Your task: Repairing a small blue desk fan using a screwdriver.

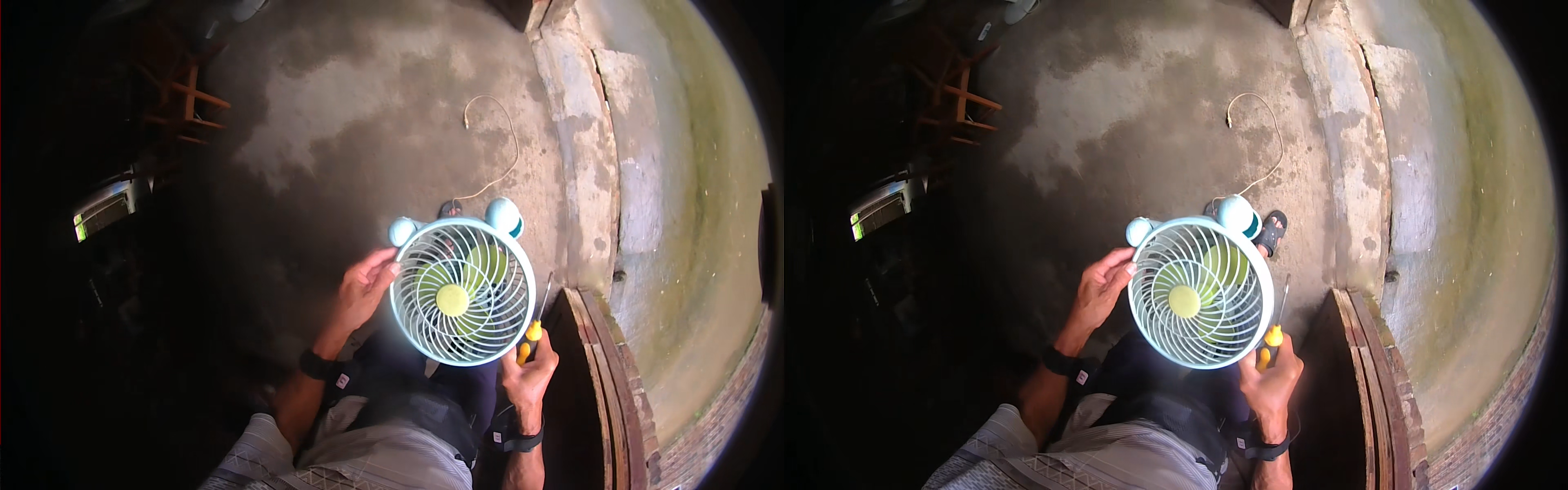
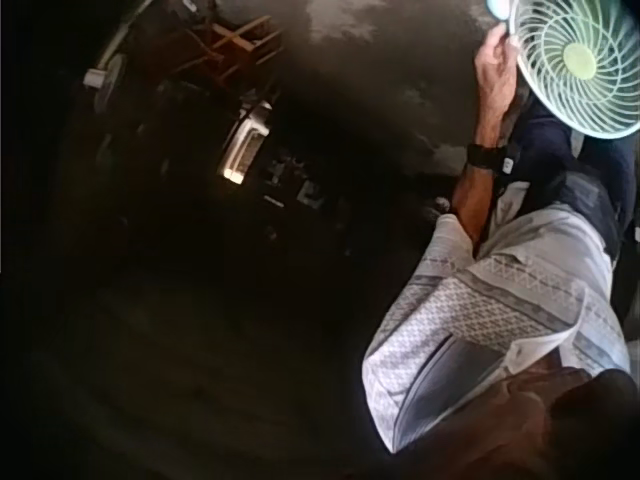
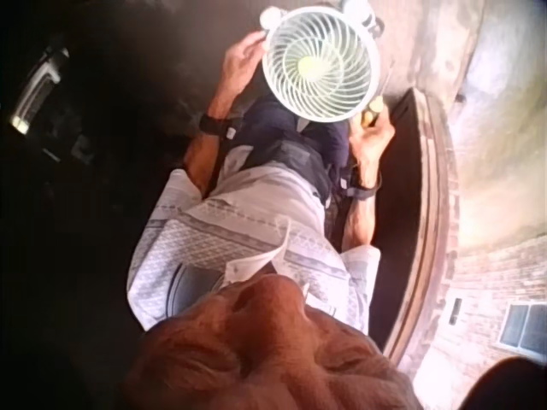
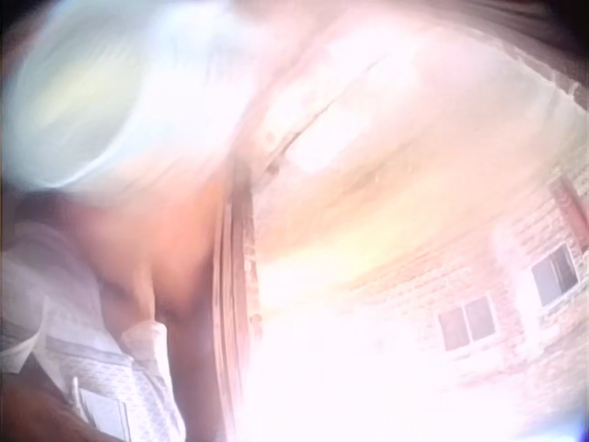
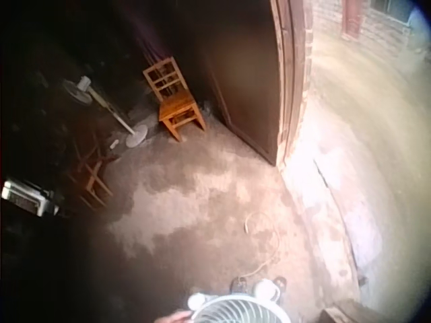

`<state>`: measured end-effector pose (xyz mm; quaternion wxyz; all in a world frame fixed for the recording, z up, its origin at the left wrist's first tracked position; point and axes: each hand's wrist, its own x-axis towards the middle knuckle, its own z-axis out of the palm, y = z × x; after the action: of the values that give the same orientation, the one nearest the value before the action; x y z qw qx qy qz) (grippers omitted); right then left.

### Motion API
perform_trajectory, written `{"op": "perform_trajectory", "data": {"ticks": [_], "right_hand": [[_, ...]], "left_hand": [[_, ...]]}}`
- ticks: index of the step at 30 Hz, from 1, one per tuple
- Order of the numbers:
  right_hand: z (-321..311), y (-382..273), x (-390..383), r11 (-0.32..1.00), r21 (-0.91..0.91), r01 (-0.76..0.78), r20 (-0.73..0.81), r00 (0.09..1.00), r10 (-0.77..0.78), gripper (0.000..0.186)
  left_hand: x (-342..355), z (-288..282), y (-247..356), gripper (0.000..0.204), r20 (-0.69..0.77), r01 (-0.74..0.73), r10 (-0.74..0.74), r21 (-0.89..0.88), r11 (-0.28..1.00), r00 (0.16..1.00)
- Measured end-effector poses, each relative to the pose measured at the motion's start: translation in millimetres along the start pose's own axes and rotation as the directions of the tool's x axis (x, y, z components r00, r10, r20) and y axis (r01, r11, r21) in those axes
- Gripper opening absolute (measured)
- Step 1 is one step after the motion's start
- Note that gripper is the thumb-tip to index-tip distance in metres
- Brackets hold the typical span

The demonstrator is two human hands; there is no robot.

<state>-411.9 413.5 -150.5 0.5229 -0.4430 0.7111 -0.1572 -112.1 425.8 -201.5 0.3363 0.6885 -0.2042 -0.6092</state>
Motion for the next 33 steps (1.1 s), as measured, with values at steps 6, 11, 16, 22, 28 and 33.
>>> {"op": "perform_trajectory", "data": {"ticks": [6, 11, 16, 22, 28, 33], "right_hand": [[-17.7, 10.9, -16.7, 0.983, 0.001, 0.186, -0.084, 0.979, -0.185, 0.031], [-32.1, 29.2, -36.3, 0.922, -0.144, 0.359, -0.143, 0.915, -0.378, 0.031], [-52.8, 38.4, -59.7, 0.899, -0.214, 0.382, -0.152, 0.896, -0.417, 0.036], [-76.5, 41.4, -68.4, 0.881, -0.228, 0.414, -0.146, 0.880, -0.452, 0.047], [-94.0, 35.6, -62.4, 0.941, -0.181, 0.285, -0.110, 0.945, -0.308, 0.036], [-100.5, 1.1, -47.5, 0.939, -0.078, 0.335, -0.060, 0.938, -0.340, 0.038]], "left_hand": [[-27.7, 27.1, 7.3, 0.029, -0.035, -0.211, 0.210, -0.015, 0.977, 0.977], [-48.4, 38.8, 39.6, 0.028, -0.018, -0.072, 0.073, 0.005, 0.997, 0.997], [-63.8, 58.9, 67.4, 0.032, 0.120, 0.052, -0.030, -0.190, 0.980, 0.992], [-67.6, 65.9, 65.9, 0.035, 0.155, 0.087, -0.054, -0.218, 0.972, 0.986], [-65.9, 58.2, 72.3, 0.049, 0.253, 0.163, -0.138, -0.079, 0.984, 0.958], [-54.7, 42.0, 65.2, 0.053, 0.334, 0.216, -0.157, -0.147, 0.965, 0.929]]}}
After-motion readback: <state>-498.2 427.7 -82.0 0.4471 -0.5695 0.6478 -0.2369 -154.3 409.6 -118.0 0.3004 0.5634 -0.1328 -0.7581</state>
